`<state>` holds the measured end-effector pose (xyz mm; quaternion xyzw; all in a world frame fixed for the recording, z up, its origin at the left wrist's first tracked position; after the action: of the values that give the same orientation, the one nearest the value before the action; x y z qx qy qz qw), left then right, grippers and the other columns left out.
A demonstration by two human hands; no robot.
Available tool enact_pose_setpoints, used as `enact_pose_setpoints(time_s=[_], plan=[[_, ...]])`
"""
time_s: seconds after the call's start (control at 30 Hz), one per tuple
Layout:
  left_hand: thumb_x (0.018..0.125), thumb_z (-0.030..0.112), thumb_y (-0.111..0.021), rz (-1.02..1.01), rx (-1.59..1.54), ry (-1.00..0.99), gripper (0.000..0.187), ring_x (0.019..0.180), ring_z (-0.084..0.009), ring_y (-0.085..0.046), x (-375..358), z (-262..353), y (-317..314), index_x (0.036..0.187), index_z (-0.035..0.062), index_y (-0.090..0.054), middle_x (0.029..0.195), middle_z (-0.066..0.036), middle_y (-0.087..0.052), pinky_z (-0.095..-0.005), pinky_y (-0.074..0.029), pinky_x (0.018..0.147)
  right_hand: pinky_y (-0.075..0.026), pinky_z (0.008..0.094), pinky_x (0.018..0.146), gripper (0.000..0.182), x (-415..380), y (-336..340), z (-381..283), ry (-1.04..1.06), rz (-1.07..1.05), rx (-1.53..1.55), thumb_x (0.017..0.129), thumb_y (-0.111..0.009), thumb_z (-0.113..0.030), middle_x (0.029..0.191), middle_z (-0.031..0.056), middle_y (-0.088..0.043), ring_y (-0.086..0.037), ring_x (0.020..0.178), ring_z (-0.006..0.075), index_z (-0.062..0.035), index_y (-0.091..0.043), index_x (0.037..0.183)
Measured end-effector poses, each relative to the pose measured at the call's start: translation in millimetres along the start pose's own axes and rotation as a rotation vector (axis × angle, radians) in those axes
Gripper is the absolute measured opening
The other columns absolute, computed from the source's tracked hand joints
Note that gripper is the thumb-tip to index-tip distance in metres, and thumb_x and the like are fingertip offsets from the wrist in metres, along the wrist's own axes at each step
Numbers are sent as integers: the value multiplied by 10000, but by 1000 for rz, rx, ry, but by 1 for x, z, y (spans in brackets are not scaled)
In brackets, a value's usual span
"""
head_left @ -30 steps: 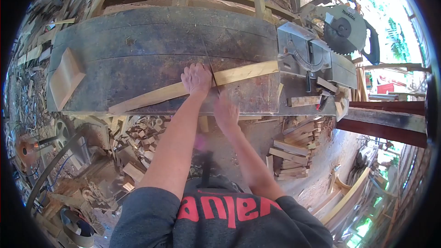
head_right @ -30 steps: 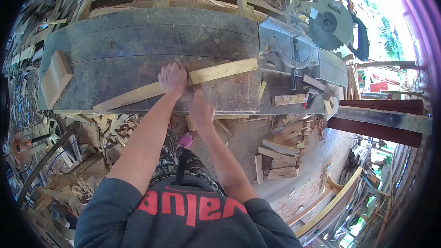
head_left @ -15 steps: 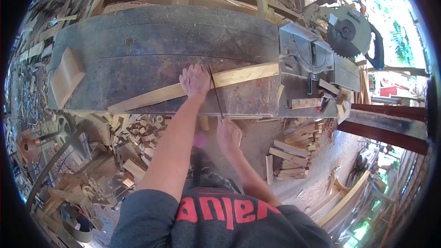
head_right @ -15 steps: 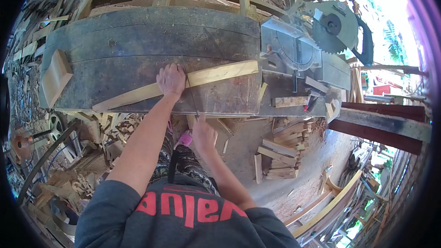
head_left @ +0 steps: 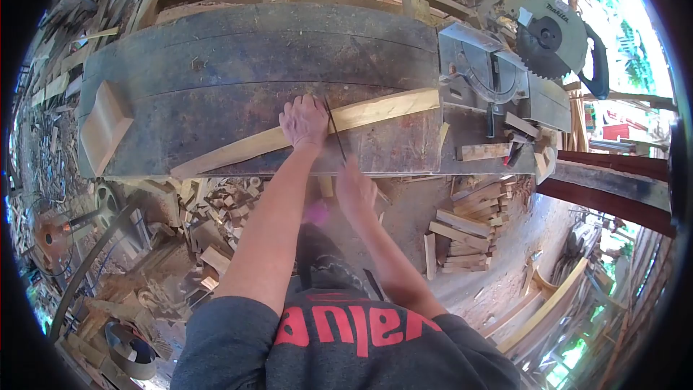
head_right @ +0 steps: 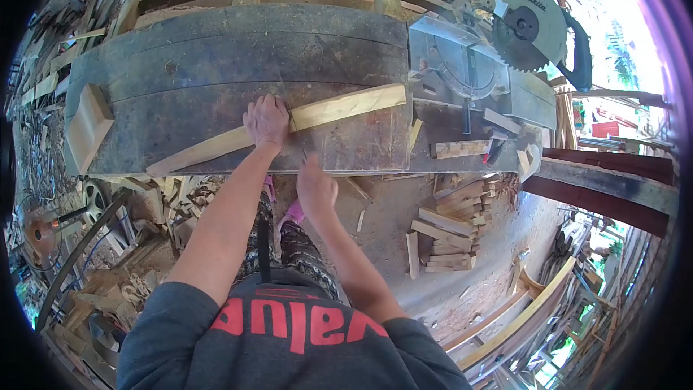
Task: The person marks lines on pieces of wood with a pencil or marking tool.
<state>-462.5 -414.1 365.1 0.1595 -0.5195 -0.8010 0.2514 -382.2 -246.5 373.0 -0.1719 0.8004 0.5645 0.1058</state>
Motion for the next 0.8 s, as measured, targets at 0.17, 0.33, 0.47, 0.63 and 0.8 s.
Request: enact_pose_setpoints(time_s=[0.17,0.33,0.47,0.63,0.8], plan=[[890,274,-521,31,18,9,241,895,-279,-605,-1,-5,-3,821,100,-672,908,-71,-675,-424,-453,781,-491,553,690,218,16,-7,-6,68,43,-8,971,-425,-266,768,198,-676,-671,765,397,-70,-461,1061],[892,271,-518,38,8,-8,235,890,-284,-603,-4,-7,-4,823,104,-668,905,-74,-673,-427,-454,775,-504,533,672,210,-23,-14,16,-107,-69,-59,968,-431,-249,764,188,-679,-674,748,393,-68,-462,1069],[890,268,-520,60,14,-15,224,881,-289,-601,0,-5,-4,811,108,-655,893,-75,-670,-433,-449,769,-505,542,684,256,46,-2,-18,73,35,-25,971,-436,-294,778,194,-682,-673,768,405,-62,-461,1078],[890,266,-522,84,-9,-40,221,877,-288,-602,-2,1,3,797,107,-645,886,-75,-669,-434,-445,765,-498,547,675,239,-2,3,-1,32,12,-53,975,-427,-273,766,204,-674,-670,758,414,-59,-460,1077],[898,269,-513,33,-9,-11,235,877,-285,-602,-3,-2,1,797,103,-644,884,-76,-669,-432,-442,768,-485,562,683,253,22,-7,-3,46,-1,8,967,-446,-276,776,217,-674,-668,761,411,-64,-451,1104]])
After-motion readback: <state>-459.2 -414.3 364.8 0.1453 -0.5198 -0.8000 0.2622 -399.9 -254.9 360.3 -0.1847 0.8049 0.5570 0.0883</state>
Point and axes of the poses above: each hand's wrist, its own x-axis towards the middle knuckle, its own y-axis out of the back of the hand, z = x × y, the point moved 8 cm from there along x, towards the middle knuckle
